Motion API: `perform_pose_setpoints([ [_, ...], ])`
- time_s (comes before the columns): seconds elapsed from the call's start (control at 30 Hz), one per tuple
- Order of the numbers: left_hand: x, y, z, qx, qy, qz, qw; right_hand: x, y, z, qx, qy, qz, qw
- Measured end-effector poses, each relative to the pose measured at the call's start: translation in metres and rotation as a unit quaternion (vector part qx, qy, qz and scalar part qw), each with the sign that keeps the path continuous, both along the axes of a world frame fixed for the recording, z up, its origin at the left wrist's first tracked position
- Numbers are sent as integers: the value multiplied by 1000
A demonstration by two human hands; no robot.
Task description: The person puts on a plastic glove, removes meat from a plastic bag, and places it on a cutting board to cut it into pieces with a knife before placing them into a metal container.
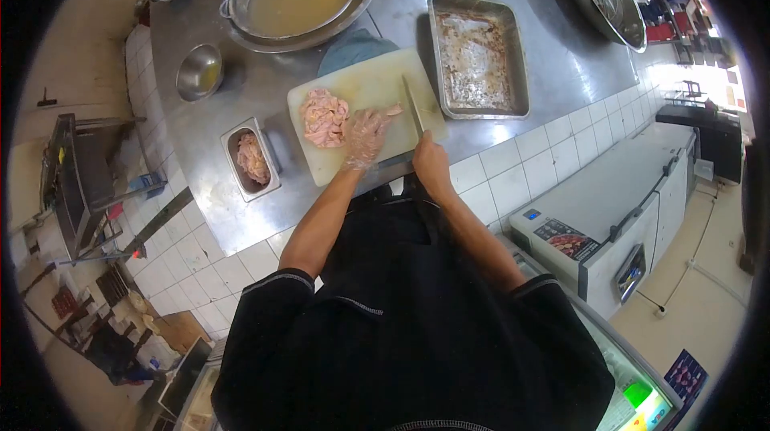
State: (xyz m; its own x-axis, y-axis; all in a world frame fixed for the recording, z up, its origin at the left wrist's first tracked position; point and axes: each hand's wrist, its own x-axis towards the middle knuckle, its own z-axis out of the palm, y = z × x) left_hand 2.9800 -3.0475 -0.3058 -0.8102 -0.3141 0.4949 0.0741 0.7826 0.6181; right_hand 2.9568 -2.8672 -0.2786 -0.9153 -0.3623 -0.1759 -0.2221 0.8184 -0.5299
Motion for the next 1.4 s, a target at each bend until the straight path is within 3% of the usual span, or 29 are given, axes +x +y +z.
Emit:
perform_pose_setpoints([
  [0.07, 14, -9, -28, -8, 13, 28, 999, -10, -6, 2, -2, 26, -2, 1000],
  [0.27, 28, -10, -31, -43, -24, 38, 998, -8, -20, 22, -17, 33, 26, 999],
  [0.37, 28, -3, 23, -15, -15, 8, 1000, -4, -27, 15, -19, 5, 58, 998],
  [0.67, 30, -8, -22, 0, -13, 20, 1000, -10, -28, -5, 13, 9, 100, 995],
  [0.97, 29, 0, 1, -56, -4, 40, 998, -1, -19, 7, -16, 25, 40, 999],
  [1.07, 24, 0, -1, -78, 2, -22, 997, 0, -22, 10, -18, 5, 60, 998],
  [1.17, 18, 0, -33, -66, -84, -49, 993, -4, -20, 4, -13, 3, 41, 999],
  [1.4, 11, 1, -48, -26, -78, -42, 996, -28, -45, -8, -48, 68, 52, 995],
])
